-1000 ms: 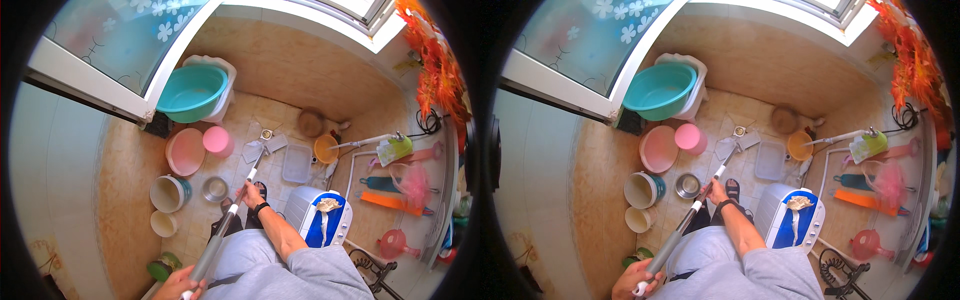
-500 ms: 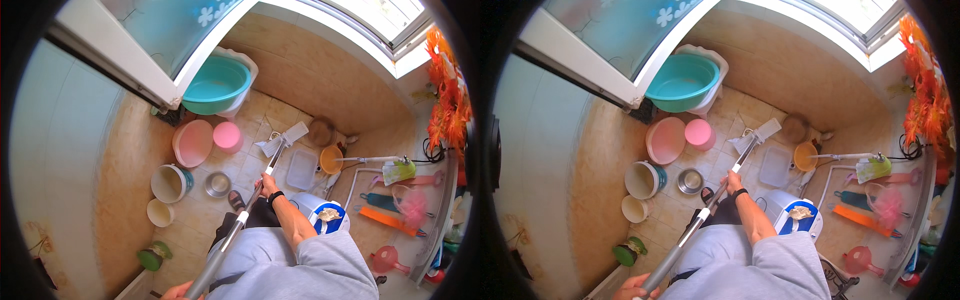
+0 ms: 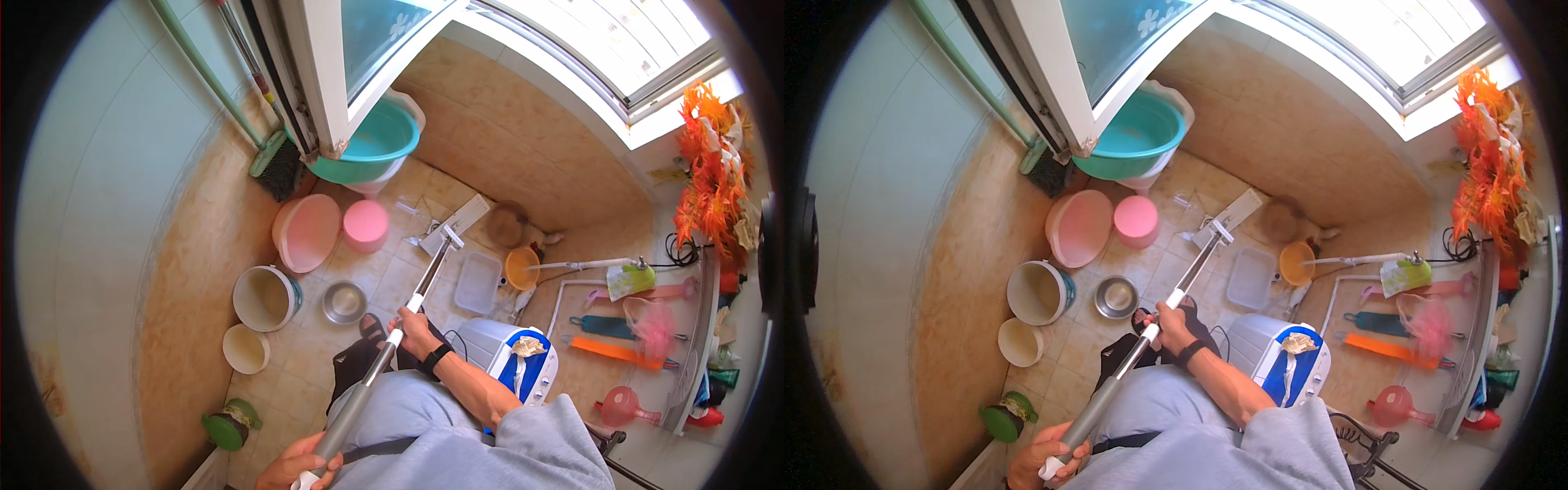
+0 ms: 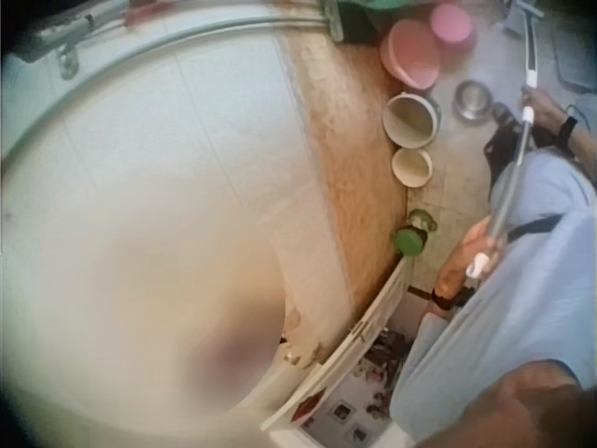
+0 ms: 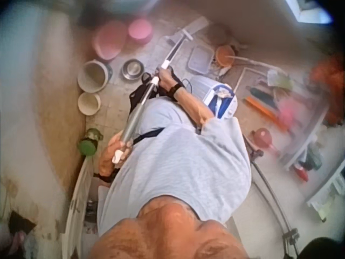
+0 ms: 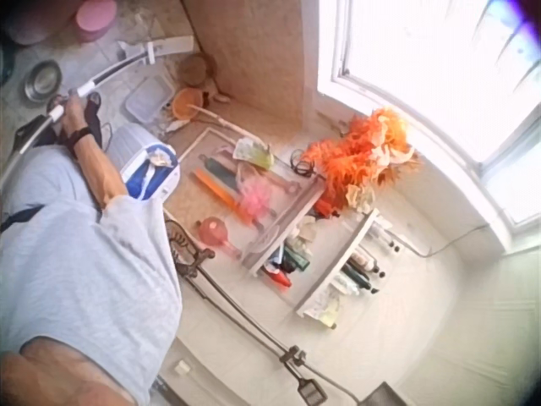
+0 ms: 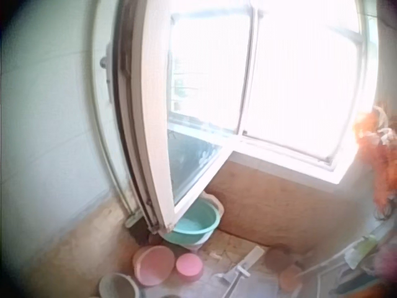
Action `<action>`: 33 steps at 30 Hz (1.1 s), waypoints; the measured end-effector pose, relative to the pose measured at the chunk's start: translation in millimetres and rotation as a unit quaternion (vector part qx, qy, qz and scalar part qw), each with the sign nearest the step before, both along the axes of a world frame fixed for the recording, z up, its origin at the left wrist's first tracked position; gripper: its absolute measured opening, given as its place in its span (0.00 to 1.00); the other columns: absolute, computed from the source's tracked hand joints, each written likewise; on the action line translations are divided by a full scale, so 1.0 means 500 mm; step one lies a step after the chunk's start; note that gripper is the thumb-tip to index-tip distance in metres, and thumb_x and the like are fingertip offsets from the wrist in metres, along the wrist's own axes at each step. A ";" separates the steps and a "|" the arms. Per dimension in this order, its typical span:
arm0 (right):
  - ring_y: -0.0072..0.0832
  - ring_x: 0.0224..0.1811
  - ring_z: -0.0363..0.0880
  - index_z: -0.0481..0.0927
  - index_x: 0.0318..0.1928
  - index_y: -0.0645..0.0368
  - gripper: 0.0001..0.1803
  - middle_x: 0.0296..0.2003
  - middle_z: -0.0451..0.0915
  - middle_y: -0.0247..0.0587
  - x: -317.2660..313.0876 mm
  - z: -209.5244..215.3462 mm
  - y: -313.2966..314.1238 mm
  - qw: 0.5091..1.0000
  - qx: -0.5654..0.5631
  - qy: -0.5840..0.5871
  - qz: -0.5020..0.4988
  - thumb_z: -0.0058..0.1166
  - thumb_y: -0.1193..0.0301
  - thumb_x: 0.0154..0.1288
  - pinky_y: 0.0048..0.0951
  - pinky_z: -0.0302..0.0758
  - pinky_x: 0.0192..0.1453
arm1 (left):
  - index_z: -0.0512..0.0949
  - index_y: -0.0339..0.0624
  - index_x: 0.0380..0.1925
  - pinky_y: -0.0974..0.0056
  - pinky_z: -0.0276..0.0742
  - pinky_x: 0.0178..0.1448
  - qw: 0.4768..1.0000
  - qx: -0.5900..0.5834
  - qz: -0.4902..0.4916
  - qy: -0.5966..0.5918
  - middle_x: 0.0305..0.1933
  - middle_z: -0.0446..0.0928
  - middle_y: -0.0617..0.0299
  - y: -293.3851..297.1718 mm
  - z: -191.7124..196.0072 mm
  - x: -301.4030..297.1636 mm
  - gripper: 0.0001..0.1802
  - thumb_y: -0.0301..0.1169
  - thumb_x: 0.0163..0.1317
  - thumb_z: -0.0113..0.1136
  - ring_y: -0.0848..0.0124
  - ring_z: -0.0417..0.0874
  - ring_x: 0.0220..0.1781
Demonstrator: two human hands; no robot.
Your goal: The person mops the floor with a flat mop, starting in a cluttered room and moving into a bathroom. They repeatedly wet the mop head under a running tap and continue mopping the tiled bathroom floor around a toilet and several buckets.
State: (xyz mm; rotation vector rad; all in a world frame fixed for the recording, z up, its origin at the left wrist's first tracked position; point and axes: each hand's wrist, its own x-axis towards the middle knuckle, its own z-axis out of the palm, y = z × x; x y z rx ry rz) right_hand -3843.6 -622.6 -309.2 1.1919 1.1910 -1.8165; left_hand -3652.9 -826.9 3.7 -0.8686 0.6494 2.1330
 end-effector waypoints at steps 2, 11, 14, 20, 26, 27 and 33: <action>0.32 0.21 0.75 0.64 0.43 0.73 0.14 0.26 0.71 0.44 0.019 -0.006 -0.006 1.000 0.014 0.012 -0.007 0.50 0.74 0.66 0.34 0.81 0.24 | 0.65 0.29 0.45 0.73 0.66 0.16 1.000 0.027 0.005 0.013 0.34 0.69 0.57 -0.017 -0.016 0.020 0.21 0.35 0.59 0.56 0.77 0.70 0.18; 0.35 0.23 0.74 0.61 0.47 0.73 0.17 0.28 0.70 0.46 0.068 0.029 -0.045 0.998 0.050 0.011 0.035 0.50 0.75 0.66 0.35 0.77 0.23 | 0.69 0.35 0.50 0.76 0.61 0.12 0.999 0.022 0.035 0.014 0.24 0.71 0.65 -0.074 0.021 0.075 0.21 0.37 0.62 0.59 0.80 0.68 0.13; 0.35 0.23 0.77 0.62 0.48 0.73 0.15 0.27 0.72 0.46 0.087 0.044 -0.066 0.997 0.038 -0.005 0.067 0.48 0.73 0.69 0.38 0.81 0.24 | 0.69 0.34 0.49 0.76 0.61 0.12 0.999 0.021 0.024 0.009 0.24 0.71 0.66 -0.092 0.048 0.091 0.22 0.39 0.63 0.58 0.81 0.68 0.13; 0.35 0.28 0.80 0.65 0.50 0.66 0.13 0.31 0.74 0.44 0.119 0.053 -0.093 0.991 -0.024 -0.042 0.122 0.47 0.72 0.71 0.41 0.86 0.33 | 0.68 0.31 0.51 0.75 0.63 0.12 0.999 -0.040 0.027 0.013 0.29 0.74 0.61 -0.123 0.076 0.126 0.25 0.42 0.65 0.55 0.79 0.68 0.12; 0.43 0.30 0.80 0.62 0.51 0.70 0.15 0.37 0.70 0.48 0.129 -0.013 -0.111 0.982 -0.103 -0.056 0.148 0.48 0.74 0.70 0.48 0.85 0.36 | 0.60 0.27 0.63 0.68 0.77 0.19 0.997 -0.031 0.046 0.056 0.47 0.76 0.41 -0.130 0.034 0.167 0.35 0.43 0.66 0.53 0.66 0.81 0.26; 0.43 0.30 0.80 0.64 0.49 0.70 0.14 0.37 0.70 0.47 0.134 -0.024 -0.114 0.980 -0.129 -0.062 0.136 0.49 0.74 0.70 0.48 0.85 0.36 | 0.57 0.26 0.67 0.65 0.81 0.23 0.996 -0.037 0.060 0.059 0.52 0.75 0.36 -0.126 0.024 0.174 0.38 0.44 0.66 0.54 0.61 0.85 0.32; 0.46 0.37 0.81 0.55 0.59 0.72 0.22 0.42 0.71 0.56 0.125 -0.041 -0.126 0.979 -0.114 -0.083 0.144 0.43 0.72 0.73 0.50 0.86 0.40 | 0.36 0.34 0.75 0.34 0.60 0.71 0.954 0.044 0.278 0.104 0.74 0.48 0.26 -0.095 0.044 0.179 0.51 0.46 0.66 0.55 0.34 0.64 0.69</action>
